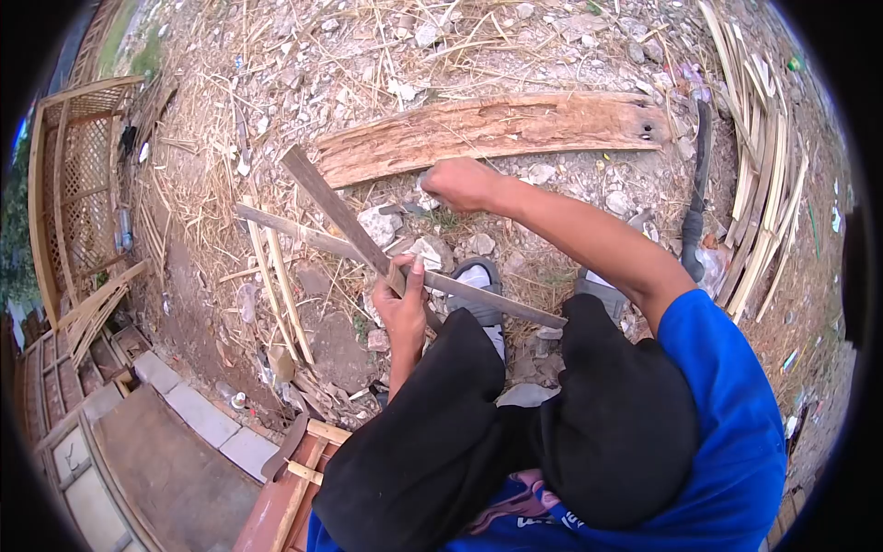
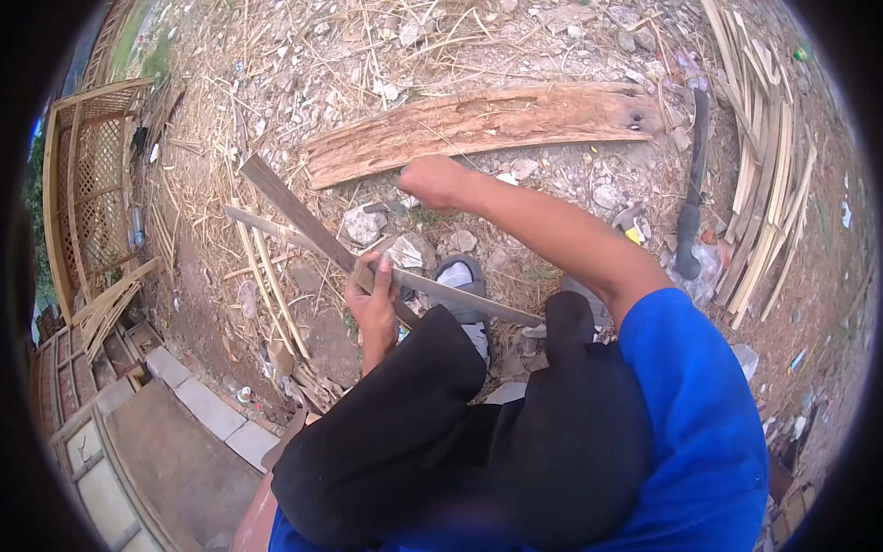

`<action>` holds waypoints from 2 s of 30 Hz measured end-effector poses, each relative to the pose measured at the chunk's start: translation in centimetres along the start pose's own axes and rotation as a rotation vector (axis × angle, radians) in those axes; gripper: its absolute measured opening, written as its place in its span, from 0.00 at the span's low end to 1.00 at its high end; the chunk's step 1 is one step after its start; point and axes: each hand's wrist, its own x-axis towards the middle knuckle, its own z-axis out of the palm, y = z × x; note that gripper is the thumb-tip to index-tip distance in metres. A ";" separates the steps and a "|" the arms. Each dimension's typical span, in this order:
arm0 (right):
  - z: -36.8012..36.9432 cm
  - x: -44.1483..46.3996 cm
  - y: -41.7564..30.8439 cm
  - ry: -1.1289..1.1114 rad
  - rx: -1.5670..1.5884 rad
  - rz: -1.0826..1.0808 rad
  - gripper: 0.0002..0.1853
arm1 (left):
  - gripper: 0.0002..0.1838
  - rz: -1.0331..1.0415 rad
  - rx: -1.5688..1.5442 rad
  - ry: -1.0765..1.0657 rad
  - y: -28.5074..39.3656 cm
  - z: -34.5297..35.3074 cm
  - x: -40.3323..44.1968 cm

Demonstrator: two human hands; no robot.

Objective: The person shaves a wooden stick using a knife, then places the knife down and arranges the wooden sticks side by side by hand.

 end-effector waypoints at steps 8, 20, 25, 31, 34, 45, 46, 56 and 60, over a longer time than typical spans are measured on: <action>-15.6 2.5 8.4 0.795 0.021 0.299 0.25 | 0.10 -0.007 0.063 0.022 0.0 0.3 0.0; -2.1 -1.1 1.7 0.299 0.048 0.205 0.20 | 0.10 0.012 0.121 0.031 -0.2 0.7 -0.1; -5.3 0.9 5.8 0.159 0.124 0.192 0.20 | 0.10 0.008 0.117 0.018 -0.2 0.7 0.0; -2.8 -1.8 3.2 0.126 -0.308 -0.182 0.34 | 0.11 -0.014 0.113 0.037 0.1 0.9 -0.1; -1.0 -2.2 8.0 0.108 -0.475 -0.166 0.35 | 0.11 -0.013 0.047 0.019 -0.2 0.4 -0.1; -7.0 -3.1 11.4 0.334 -0.581 0.237 0.38 | 0.10 0.004 0.069 -0.004 -0.7 0.7 0.1; -5.5 -2.4 9.6 0.302 -0.538 0.126 0.38 | 0.10 0.006 0.065 0.006 -0.7 0.8 0.0; -7.8 -4.7 15.9 0.272 -0.482 0.502 0.37 | 0.10 0.001 0.028 0.030 -0.1 1.0 0.1; -10.5 -8.6 16.9 0.460 -0.340 0.655 0.34 | 0.09 0.040 0.143 0.005 -0.3 1.9 1.5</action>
